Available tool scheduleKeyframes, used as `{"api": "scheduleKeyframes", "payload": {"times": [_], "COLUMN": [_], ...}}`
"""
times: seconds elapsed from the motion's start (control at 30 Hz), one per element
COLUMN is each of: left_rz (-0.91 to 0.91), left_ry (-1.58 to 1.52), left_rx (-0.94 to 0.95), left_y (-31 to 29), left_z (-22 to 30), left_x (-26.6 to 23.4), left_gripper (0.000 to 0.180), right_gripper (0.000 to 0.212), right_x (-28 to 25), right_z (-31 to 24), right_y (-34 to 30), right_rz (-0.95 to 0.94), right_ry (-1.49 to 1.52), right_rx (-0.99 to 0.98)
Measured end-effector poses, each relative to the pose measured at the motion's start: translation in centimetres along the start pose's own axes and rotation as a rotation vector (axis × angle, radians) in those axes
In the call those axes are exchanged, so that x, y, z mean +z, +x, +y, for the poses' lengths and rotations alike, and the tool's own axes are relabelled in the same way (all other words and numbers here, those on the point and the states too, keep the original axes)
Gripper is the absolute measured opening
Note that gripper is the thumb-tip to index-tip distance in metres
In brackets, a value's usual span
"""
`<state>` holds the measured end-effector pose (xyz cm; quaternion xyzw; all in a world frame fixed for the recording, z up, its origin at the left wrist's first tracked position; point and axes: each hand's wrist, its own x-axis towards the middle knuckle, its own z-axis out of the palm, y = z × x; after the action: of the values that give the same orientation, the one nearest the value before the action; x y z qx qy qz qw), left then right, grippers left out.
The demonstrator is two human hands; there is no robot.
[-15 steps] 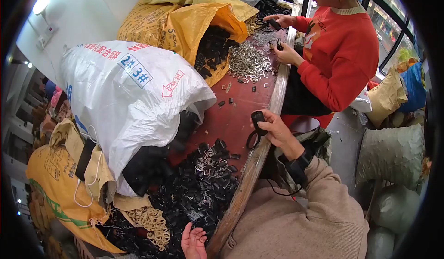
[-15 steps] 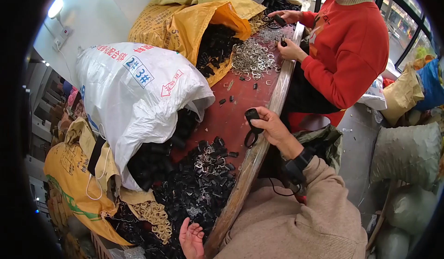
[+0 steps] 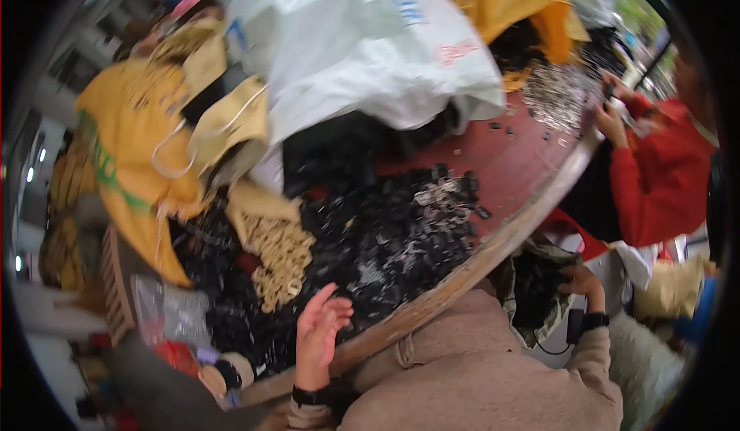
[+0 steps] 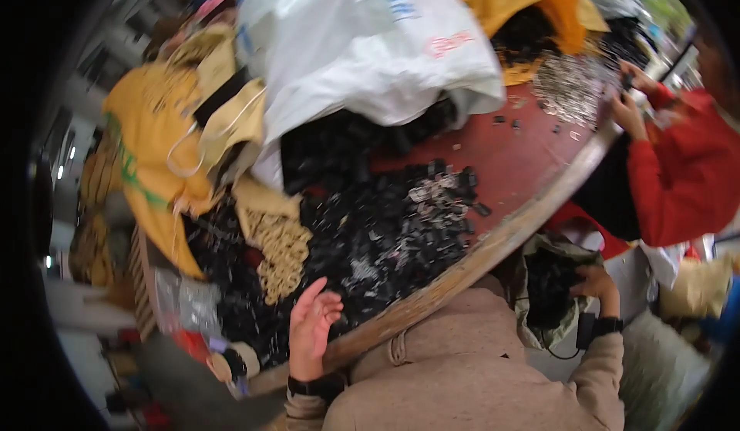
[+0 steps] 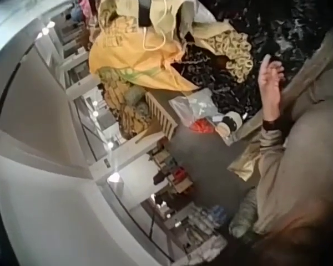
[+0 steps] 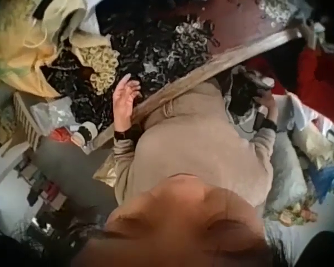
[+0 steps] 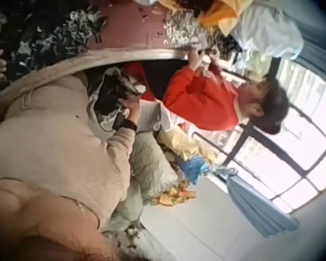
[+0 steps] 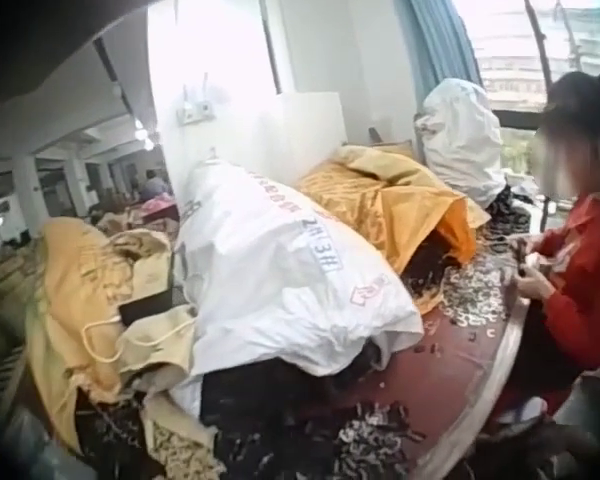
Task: The person picks up a black plastic component and a small beige clip from the table by hand. They press the beige clip into the side of the black component and then set the assembled piece back onto the table.
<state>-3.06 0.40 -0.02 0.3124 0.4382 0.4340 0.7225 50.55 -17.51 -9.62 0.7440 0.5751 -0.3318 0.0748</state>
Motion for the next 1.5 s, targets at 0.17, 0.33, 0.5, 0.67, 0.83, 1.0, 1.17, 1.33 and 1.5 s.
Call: {"api": "scheduleKeyframes", "payload": {"times": [0.17, 0.33, 0.5, 0.67, 0.83, 1.0, 1.17, 1.33, 1.5], "left_rz": [0.098, 0.465, 0.663, 0.568, 0.405, 0.323, 0.677, 0.56, 0.649], "left_ry": [0.268, 1.223, 1.655, 1.861, 1.734, 1.623, 1.78, 1.831, 1.796], "left_rx": [0.098, 0.407, 0.521, 0.214, 0.325, 0.435, 0.541, 0.239, 0.342], "left_y": [0.4, 0.8, 4.0, 7.3, 7.4, 6.0, 5.1, 5.2, 5.1], "left_z": [1.8, 4.1, 5.5, 7.3, 7.3, 6.6, 6.2, 6.7, 6.7], "left_x": [-2.0, -4.5, -7.8, -10.0, -11.0, -11.8, -10.0, -11.1, -10.6], "left_gripper": [0.046, 0.044, 0.037, 0.025, 0.023, 0.024, 0.027, 0.028, 0.027], "right_gripper": [0.038, 0.032, 0.041, 0.042, 0.028, 0.02, 0.015, 0.012, 0.012], "right_x": [-4.7, -10.8, -12.9, -11.5, -9.1, -7.4, -6.1, -4.5, -4.3], "right_z": [-6.0, -17.7, -27.1, -32.1, -33.0, -34.2, -36.4, -37.0, -37.3], "right_y": [2.9, 3.7, 6.1, 7.9, 8.3, 8.2, 9.6, 11.1, 11.2], "right_rz": [-0.095, -0.208, -0.275, -0.285, -0.102, 0.182, 0.431, 0.462, 0.485], "right_ry": [0.484, 0.838, 0.591, 0.402, 0.351, 0.248, 0.067, -0.139, -0.154], "right_rx": [-0.069, -0.3, -0.711, -0.889, -0.867, -1.009, -1.123, -1.125, -1.086]}}
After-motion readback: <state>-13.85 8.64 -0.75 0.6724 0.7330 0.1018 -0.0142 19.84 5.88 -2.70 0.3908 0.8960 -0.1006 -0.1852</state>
